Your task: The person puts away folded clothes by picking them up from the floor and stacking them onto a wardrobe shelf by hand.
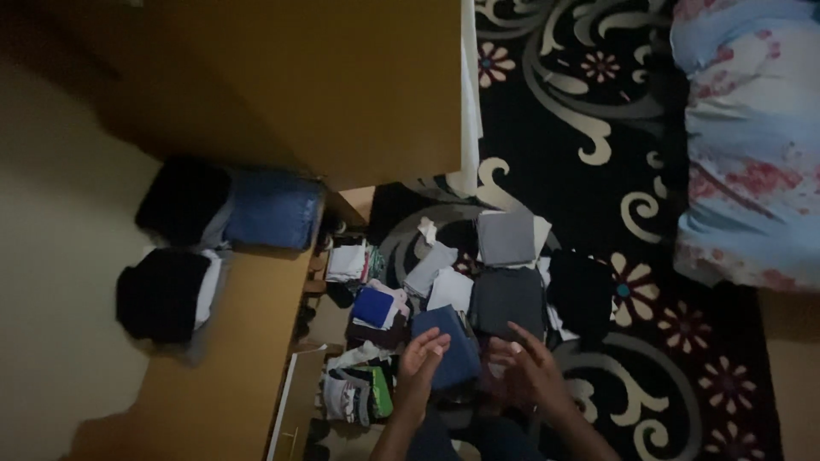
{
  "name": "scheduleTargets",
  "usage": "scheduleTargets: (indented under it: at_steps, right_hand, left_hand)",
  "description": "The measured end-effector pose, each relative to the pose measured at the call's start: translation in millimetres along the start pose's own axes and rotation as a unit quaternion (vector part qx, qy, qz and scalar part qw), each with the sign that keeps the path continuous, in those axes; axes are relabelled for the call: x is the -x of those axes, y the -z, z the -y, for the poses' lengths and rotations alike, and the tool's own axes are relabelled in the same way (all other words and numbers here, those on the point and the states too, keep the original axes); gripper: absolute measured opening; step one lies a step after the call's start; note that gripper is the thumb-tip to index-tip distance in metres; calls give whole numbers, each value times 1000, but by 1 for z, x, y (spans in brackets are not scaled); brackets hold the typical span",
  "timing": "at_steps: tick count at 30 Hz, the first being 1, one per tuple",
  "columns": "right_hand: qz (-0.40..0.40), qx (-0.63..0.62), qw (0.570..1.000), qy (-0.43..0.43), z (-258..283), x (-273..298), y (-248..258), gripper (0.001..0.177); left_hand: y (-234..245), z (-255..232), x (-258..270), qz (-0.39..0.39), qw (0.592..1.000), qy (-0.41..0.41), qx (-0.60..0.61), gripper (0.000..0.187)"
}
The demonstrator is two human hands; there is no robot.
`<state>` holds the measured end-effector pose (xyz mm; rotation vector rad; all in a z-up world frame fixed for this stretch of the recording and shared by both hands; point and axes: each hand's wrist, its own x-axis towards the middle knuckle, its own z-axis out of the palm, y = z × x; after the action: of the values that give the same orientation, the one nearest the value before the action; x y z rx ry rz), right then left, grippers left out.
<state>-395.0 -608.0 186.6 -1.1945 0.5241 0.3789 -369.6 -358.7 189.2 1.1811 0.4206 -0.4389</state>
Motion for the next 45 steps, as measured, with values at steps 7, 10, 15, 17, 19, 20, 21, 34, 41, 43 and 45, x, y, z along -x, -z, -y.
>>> scheduleTargets:
  at_steps: [7, 10, 15, 17, 19, 20, 21, 34, 41, 43, 45]
  right_hand:
    - [-9, -100, 995, -6, 5, 11, -12, 57]
    - [-4, -66, 998, 20, 7, 16, -16, 56]
    - [-62, 27, 997, 27, 20, 47, -12, 54]
    - [-84, 74, 993, 45, 20, 62, -7, 53]
    - [-136, 62, 989, -6, 15, 71, 3, 54]
    - [-160, 56, 985, -35, 10, 78, 10, 54]
    - [-142, 49, 989, -2, 7, 78, 18, 55]
    - [-80, 93, 989, 81, 72, 77, 111, 54]
    - [-68, 140, 988, 20, 67, 65, 176, 53]
    - [-59, 159, 985, 11, 63, 61, 187, 53]
    - [-55, 163, 985, 1, 58, 56, 188, 52]
  left_hand:
    - [-1, 1, 6, -9, 1000, -12, -27, 62]
    - [3, 14, -2, 3, 1000, -7, -22, 60]
    - [4, 50, -20, 27, 1000, 1, -4, 56]
    - [-1, 60, -30, 53, 998, -14, 7, 55]
    - [-5, 68, -24, 65, 998, -18, 4, 53]
    - [-9, 67, -23, 67, 998, -15, -4, 53]
    - [-16, 61, -28, 72, 997, -22, -14, 52]
    - [-109, 70, -1, -5, 998, -67, 2, 54]
    - [-162, 89, 44, -65, 997, -23, 46, 57]
    - [-166, 98, 55, -74, 996, -23, 52, 57]
    - [-164, 104, 62, -84, 995, -24, 58, 57]
